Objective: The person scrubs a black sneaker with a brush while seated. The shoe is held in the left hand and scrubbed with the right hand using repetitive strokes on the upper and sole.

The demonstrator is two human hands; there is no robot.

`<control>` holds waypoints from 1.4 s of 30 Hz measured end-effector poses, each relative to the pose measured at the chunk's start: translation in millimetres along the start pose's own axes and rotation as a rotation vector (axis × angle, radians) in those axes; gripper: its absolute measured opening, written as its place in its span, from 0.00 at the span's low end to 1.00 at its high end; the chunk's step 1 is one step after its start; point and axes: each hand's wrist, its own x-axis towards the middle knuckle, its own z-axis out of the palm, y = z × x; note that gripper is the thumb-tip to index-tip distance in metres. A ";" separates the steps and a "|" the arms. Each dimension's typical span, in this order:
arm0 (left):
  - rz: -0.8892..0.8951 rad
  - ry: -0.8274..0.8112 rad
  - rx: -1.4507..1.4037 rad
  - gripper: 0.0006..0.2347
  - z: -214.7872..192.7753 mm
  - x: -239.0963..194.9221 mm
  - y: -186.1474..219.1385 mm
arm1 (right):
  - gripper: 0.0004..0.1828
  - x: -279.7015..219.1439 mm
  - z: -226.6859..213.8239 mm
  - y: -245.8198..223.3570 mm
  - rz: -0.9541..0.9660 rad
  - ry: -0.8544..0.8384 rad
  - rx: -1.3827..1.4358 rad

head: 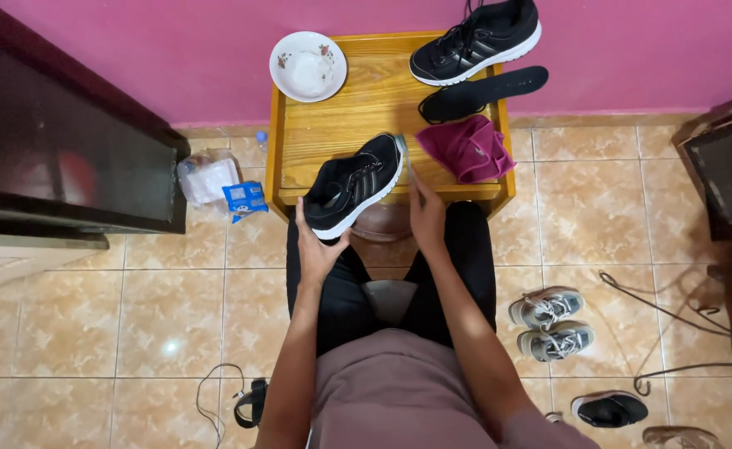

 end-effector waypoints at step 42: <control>-0.137 0.156 -0.281 0.53 8.5 -2.0 1.4 | 0.25 -58.5 16.6 -1.9 -0.419 -0.113 -0.261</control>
